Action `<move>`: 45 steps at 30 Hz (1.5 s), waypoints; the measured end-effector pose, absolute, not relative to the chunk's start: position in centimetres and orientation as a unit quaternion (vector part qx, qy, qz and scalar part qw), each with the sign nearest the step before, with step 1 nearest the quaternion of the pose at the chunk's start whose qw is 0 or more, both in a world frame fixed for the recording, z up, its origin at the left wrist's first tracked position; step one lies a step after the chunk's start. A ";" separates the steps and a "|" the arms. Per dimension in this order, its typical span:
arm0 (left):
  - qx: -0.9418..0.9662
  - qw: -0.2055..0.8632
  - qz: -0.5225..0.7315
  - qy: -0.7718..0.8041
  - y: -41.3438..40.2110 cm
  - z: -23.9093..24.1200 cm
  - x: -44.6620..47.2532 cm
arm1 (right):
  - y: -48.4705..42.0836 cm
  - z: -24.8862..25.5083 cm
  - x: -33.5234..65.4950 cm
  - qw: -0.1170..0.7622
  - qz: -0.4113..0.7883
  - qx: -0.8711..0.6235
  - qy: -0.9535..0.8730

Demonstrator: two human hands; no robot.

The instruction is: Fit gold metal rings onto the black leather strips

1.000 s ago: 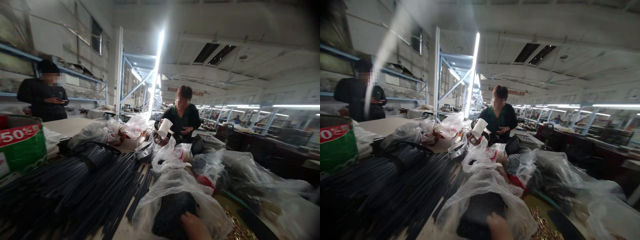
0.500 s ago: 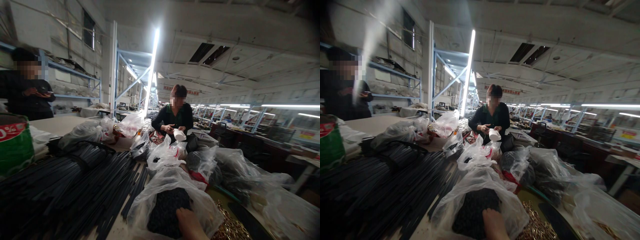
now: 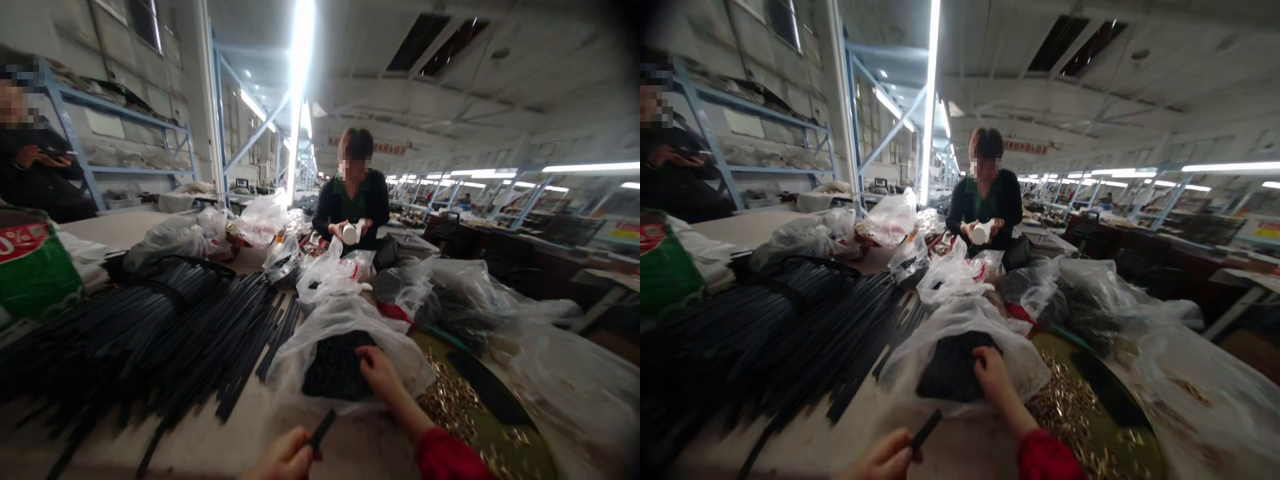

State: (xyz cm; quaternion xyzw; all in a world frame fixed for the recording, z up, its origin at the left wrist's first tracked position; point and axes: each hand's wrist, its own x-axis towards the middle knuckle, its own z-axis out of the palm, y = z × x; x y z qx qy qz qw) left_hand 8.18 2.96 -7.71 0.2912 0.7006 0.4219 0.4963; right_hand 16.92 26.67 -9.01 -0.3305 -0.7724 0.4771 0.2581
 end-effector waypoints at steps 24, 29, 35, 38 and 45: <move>0.260 0.602 0.482 0.581 7.5 -4.6 9.1 | 20.9 -8.6 21.0 0.229 0.866 -0.317 -0.310; 0.206 0.647 0.497 0.541 7.2 -4.9 9.3 | 20.5 -9.3 21.2 0.241 0.850 -0.352 -0.309; 0.177 0.668 0.493 0.528 6.8 -6.3 9.5 | 19.5 -10.3 22.0 0.265 0.800 -0.369 -0.392; 0.167 0.679 0.493 0.518 6.5 -6.6 9.6 | 18.9 -10.6 22.5 0.246 0.788 -0.373 -0.423; 0.161 0.694 0.479 0.513 5.8 -6.8 10.3 | 18.1 -9.8 22.9 0.214 0.789 -0.369 -0.442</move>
